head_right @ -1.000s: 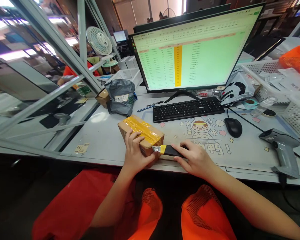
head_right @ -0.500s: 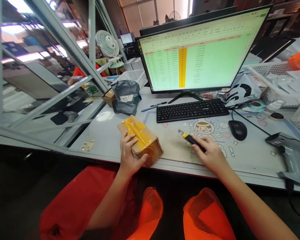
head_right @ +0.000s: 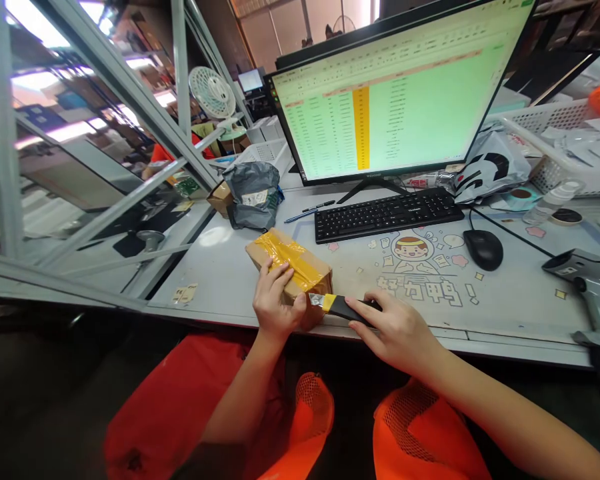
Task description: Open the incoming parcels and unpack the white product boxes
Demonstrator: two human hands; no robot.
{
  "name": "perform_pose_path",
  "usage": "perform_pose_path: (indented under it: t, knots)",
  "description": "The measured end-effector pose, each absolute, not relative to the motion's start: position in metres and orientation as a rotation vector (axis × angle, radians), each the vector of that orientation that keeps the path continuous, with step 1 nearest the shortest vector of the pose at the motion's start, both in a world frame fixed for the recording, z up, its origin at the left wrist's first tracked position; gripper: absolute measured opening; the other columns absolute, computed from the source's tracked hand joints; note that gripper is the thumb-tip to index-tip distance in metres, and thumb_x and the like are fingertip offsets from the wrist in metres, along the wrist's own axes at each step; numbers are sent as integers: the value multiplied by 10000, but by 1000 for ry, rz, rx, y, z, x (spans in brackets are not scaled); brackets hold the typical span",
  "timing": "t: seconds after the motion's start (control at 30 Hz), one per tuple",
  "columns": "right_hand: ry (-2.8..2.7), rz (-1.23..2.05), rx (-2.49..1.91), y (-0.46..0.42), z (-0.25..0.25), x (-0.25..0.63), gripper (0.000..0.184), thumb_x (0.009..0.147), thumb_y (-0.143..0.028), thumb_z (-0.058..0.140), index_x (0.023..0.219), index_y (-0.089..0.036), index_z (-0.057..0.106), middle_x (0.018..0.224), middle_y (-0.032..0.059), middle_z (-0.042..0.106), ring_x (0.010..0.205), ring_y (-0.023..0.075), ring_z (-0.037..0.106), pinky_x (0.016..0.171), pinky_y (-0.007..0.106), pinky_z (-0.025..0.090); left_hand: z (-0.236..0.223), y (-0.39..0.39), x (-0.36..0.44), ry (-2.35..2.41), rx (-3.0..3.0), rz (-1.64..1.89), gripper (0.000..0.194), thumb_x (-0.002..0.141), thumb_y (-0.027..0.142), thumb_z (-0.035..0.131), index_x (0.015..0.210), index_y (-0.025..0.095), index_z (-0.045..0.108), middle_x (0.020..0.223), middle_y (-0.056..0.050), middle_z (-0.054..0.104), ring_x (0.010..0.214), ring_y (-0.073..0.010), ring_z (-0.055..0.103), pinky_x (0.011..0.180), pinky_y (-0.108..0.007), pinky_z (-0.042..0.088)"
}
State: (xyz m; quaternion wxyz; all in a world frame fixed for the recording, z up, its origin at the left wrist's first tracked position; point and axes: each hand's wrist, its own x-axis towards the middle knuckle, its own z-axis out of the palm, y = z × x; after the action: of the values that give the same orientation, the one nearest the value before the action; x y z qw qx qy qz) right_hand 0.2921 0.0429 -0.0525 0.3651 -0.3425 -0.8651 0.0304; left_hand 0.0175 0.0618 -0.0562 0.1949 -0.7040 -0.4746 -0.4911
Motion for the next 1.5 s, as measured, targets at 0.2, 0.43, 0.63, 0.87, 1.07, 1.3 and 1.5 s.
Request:
perform_pose_path:
  t: [0.2,0.43,0.63,0.87,1.07,1.3,1.5]
  knots:
    - [-2226,47,-924,53,-52,295,346,1055,-339,561,1327,-172,696,1100,129,651,932,236,681,765,355,598,-53,66,22,-1312,-1981,-1409,319,875,327,638,1124,133,686,1149,-162,716,1324,-382,586,1089,-569,526]
    - [-2176,11,-1000,72,-58,305,348,1045,-369,570,1312,-217,733,1093,124,663,915,239,678,763,361,594,-56,62,20,-1333,-2007,-1371,332,895,370,610,1143,161,680,1162,-147,706,1328,-374,582,1089,-581,520]
    - [-2129,104,-1000,89,-64,320,361,1034,-406,581,1292,-214,744,1058,112,662,913,237,672,779,365,590,-56,64,13,-1318,-2063,-1396,331,895,380,619,1135,160,680,1190,-153,702,1356,-374,562,1113,-590,507]
    - [-1935,251,-1153,57,-98,377,336,1022,-395,610,1319,-286,722,1113,69,676,960,229,689,822,348,580,-56,31,-55,-1629,-1722,-1849,327,1019,323,385,989,206,689,1373,-128,645,1377,-307,574,1157,-546,468]
    - [-1844,202,-1242,51,-130,398,360,1007,-414,630,1345,-322,711,1106,54,677,937,246,685,796,366,572,-73,35,-71,-1851,-1466,-1777,301,942,418,630,1115,178,683,1564,-194,464,1465,-335,468,1204,-518,403]
    - [-2030,286,-988,55,-87,344,336,1011,-362,632,1326,-282,717,1113,83,672,971,233,698,826,345,609,-59,93,-104,-1726,-1566,-1905,268,922,240,378,844,172,625,1069,-104,747,1106,-265,712,1021,-466,560]
    - [-2197,272,-828,67,-55,289,347,1048,-387,576,1305,-207,723,1079,114,666,935,221,694,798,330,607,-49,66,-33,-1512,-2023,-1317,312,900,355,536,1156,223,655,1271,-123,665,1376,-340,524,1202,-614,339]
